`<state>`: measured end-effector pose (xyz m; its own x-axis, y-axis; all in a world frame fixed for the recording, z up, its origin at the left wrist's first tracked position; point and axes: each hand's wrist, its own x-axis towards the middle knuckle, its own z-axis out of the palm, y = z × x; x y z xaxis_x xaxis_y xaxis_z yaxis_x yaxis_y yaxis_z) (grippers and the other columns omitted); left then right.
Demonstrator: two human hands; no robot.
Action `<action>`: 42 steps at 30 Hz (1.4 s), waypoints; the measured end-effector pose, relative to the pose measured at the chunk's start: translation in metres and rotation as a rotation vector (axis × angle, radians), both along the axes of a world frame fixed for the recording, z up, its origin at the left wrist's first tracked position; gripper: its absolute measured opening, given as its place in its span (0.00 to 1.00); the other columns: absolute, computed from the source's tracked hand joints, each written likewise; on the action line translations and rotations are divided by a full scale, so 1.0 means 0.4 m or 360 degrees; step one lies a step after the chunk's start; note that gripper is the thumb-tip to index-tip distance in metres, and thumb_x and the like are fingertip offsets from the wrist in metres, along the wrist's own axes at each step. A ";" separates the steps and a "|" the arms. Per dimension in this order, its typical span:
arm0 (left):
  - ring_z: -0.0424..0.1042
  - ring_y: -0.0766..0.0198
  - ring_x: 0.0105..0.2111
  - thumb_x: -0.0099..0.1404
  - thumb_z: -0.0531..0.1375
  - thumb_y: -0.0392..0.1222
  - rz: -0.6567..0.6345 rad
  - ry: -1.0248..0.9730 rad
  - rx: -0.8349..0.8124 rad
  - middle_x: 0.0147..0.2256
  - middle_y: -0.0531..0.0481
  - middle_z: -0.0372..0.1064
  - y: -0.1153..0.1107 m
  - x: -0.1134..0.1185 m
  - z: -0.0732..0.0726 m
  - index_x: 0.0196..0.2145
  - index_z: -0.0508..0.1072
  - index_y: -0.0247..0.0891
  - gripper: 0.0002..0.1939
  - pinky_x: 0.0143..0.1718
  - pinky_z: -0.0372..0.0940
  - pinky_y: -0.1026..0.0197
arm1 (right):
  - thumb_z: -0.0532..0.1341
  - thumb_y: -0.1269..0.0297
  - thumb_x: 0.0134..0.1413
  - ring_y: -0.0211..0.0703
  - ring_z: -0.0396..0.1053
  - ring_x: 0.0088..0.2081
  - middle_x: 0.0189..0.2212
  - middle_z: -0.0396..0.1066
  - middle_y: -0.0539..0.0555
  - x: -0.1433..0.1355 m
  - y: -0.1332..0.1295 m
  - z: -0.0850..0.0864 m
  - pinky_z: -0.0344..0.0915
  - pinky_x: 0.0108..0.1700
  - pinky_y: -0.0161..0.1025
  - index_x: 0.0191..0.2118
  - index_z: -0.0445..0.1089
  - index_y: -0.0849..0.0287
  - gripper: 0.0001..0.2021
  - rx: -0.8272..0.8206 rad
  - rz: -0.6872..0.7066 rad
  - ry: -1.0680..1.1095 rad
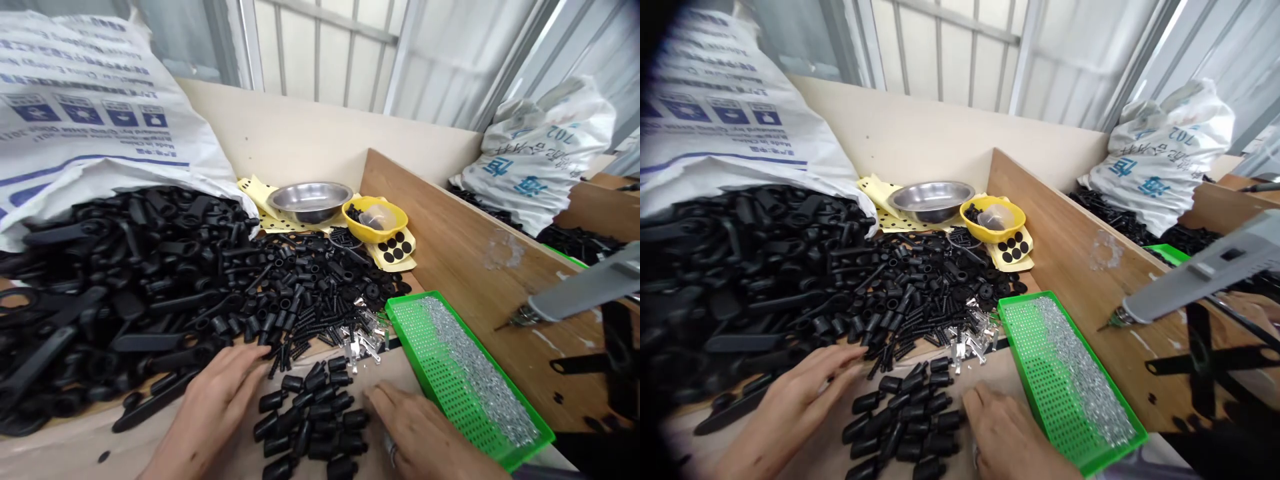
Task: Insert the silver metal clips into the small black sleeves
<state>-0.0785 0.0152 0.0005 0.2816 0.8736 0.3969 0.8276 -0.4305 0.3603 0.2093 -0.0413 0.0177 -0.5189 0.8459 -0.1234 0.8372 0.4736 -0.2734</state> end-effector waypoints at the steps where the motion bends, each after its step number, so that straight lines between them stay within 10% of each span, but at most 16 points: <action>1: 0.75 0.56 0.37 0.63 0.51 0.46 -0.0016 0.0032 -0.0060 0.35 0.46 0.77 0.006 0.002 -0.001 0.36 0.74 0.40 0.14 0.39 0.69 0.59 | 0.49 0.79 0.32 0.48 0.67 0.34 0.35 0.69 0.58 -0.008 0.012 0.019 0.62 0.35 0.41 0.36 0.64 0.59 0.20 -0.0003 0.0004 0.0012; 6: 0.75 0.57 0.35 0.62 0.50 0.37 -0.0031 0.0218 -0.0415 0.32 0.47 0.76 0.027 0.034 -0.003 0.34 0.73 0.41 0.12 0.36 0.68 0.59 | 0.48 0.82 0.36 0.44 0.64 0.39 0.37 0.65 0.55 -0.123 0.115 0.088 0.62 0.39 0.39 0.35 0.63 0.59 0.17 0.0060 0.0075 0.0107; 14: 0.75 0.54 0.34 0.61 0.52 0.34 0.0012 0.0169 -0.0466 0.31 0.44 0.74 0.027 0.046 -0.028 0.32 0.74 0.37 0.11 0.34 0.68 0.57 | 0.55 0.76 0.51 0.48 0.61 0.39 0.36 0.64 0.56 -0.274 0.243 0.025 0.62 0.35 0.41 0.37 0.64 0.59 0.08 0.0394 0.0389 -0.0176; 32: 0.74 0.62 0.29 0.64 0.49 0.33 -0.0053 -0.0300 -0.0061 0.27 0.50 0.73 0.024 0.070 -0.032 0.32 0.68 0.39 0.09 0.31 0.67 0.63 | 0.50 0.80 0.46 0.39 0.64 0.37 0.34 0.66 0.50 -0.243 0.240 0.037 0.57 0.38 0.33 0.37 0.63 0.58 0.13 0.0019 0.0165 0.0499; 38: 0.71 0.57 0.33 0.63 0.49 0.34 -0.0142 0.0063 -0.0055 0.32 0.46 0.71 0.050 0.059 0.008 0.35 0.69 0.38 0.10 0.34 0.67 0.57 | 0.49 0.81 0.39 0.42 0.62 0.35 0.33 0.65 0.52 -0.231 0.232 0.039 0.56 0.37 0.36 0.33 0.61 0.58 0.14 0.0199 0.0049 0.0245; 42: 0.68 0.49 0.35 0.63 0.50 0.35 0.0160 0.0365 -0.0117 0.34 0.41 0.70 0.093 0.060 0.047 0.38 0.71 0.35 0.11 0.36 0.66 0.49 | 0.48 0.83 0.46 0.39 0.63 0.36 0.34 0.65 0.51 -0.202 0.231 0.036 0.56 0.38 0.33 0.38 0.61 0.58 0.16 0.0112 -0.0091 0.0591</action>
